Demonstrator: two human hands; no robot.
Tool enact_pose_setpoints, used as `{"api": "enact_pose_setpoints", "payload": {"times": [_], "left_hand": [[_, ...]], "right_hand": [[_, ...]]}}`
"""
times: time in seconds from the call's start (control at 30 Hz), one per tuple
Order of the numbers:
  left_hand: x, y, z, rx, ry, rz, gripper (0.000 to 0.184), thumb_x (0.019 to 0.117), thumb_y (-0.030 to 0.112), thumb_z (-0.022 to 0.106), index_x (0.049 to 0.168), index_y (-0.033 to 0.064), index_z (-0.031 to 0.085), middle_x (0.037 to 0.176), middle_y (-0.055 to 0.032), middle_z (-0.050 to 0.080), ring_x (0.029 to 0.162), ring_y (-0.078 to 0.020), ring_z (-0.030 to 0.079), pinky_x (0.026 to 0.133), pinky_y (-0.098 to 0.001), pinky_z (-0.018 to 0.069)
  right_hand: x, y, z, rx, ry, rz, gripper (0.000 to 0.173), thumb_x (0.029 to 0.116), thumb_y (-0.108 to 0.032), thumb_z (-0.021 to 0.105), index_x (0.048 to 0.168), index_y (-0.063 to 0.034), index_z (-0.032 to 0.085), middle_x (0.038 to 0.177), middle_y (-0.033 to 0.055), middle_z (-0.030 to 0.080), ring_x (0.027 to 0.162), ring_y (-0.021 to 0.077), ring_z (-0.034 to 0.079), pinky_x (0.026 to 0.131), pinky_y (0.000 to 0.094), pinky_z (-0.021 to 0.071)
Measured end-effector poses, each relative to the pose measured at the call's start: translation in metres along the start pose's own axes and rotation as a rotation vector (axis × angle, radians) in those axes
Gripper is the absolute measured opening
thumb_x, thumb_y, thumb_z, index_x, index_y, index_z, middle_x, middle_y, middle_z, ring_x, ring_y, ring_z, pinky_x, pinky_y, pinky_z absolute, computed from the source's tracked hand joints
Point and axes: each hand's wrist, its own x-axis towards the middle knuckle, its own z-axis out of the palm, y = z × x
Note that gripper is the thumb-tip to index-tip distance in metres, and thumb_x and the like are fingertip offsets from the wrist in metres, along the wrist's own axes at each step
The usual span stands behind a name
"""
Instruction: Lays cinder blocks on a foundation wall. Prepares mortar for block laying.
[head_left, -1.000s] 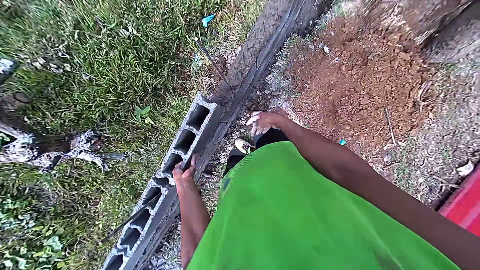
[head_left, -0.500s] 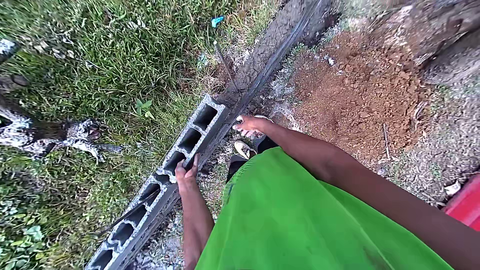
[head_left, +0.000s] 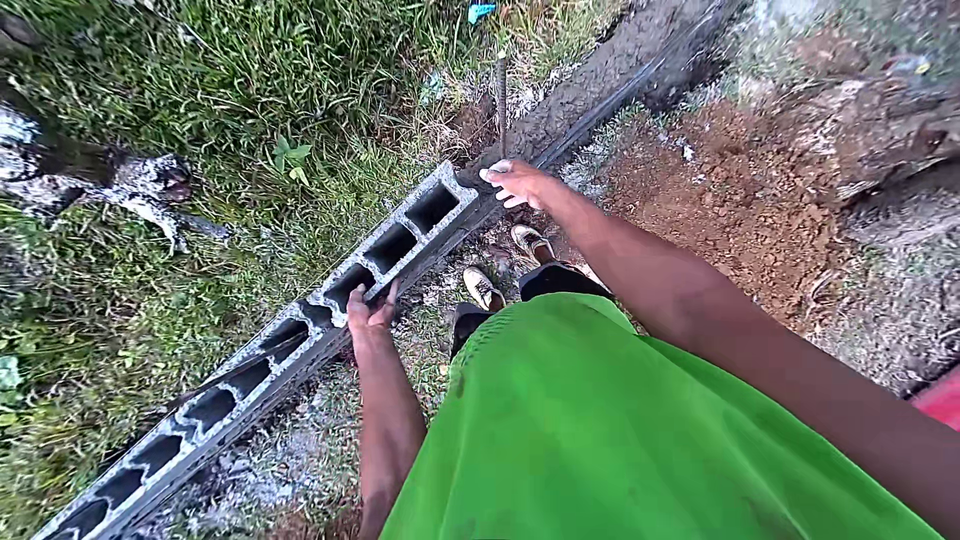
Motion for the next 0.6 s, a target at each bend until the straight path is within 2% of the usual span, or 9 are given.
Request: {"api": "enact_pose_setpoints", "payload": {"times": [0.2, 0.33, 0.43, 0.53, 0.6], "left_hand": [[-0.004, 0.004, -0.003, -0.032, -0.007, -0.001, 0.054, 0.1036, 0.027, 0.052, 0.15, 0.0066, 0.033, 0.148, -0.0241, 0.047, 0.129, -0.0413, 0.056, 0.097, -0.0587, 0.0553], [-0.006, 0.008, -0.004, -0.045, -0.004, -0.012, 0.055, 0.1031, 0.026, 0.052, 0.151, 0.0075, 0.032, 0.149, -0.0243, 0.045, 0.13, -0.0422, 0.055, 0.098, -0.0596, 0.0548], [-0.01, 0.01, -0.003, -0.053, 0.022, -0.012, 0.057, 0.1026, 0.026, 0.054, 0.152, 0.0084, 0.032, 0.149, -0.0246, 0.045, 0.129, -0.0426, 0.056, 0.096, -0.0594, 0.0555], [-0.009, 0.011, -0.005, -0.04, 0.037, -0.013, 0.058, 0.1021, 0.025, 0.056, 0.152, 0.0078, 0.032, 0.148, -0.0248, 0.046, 0.127, -0.042, 0.057, 0.096, -0.0584, 0.0558], [-0.005, 0.01, -0.006, -0.016, 0.057, -0.008, 0.06, 0.1019, 0.026, 0.057, 0.153, 0.0083, 0.031, 0.15, -0.0241, 0.045, 0.128, -0.0415, 0.056, 0.096, -0.0588, 0.0555]], "right_hand": [[0.004, -0.026, 0.004, -0.154, -0.037, -0.056, 0.052, 0.1046, -0.045, 0.059, 0.143, -0.0107, 0.057, 0.144, 0.0165, 0.058, 0.124, 0.0349, 0.062, 0.099, 0.0568, 0.0534], [0.01, -0.031, 0.022, -0.222, -0.07, -0.073, 0.053, 0.1037, -0.048, 0.059, 0.14, -0.0096, 0.058, 0.141, 0.019, 0.058, 0.123, 0.0355, 0.062, 0.098, 0.0586, 0.0523], [0.007, -0.037, 0.031, -0.28, -0.085, -0.089, 0.053, 0.1047, -0.046, 0.058, 0.139, -0.0066, 0.058, 0.141, 0.0204, 0.058, 0.127, 0.0363, 0.059, 0.101, 0.0606, 0.0504], [0.005, -0.042, 0.039, -0.356, -0.071, -0.064, 0.057, 0.1034, -0.049, 0.059, 0.142, -0.0065, 0.056, 0.143, 0.0218, 0.056, 0.129, 0.0386, 0.057, 0.101, 0.0634, 0.049], [0.003, -0.041, 0.045, -0.391, -0.043, -0.016, 0.068, 0.1003, -0.053, 0.062, 0.149, -0.0082, 0.05, 0.147, 0.023, 0.053, 0.133, 0.0415, 0.054, 0.101, 0.0662, 0.0479]]}}
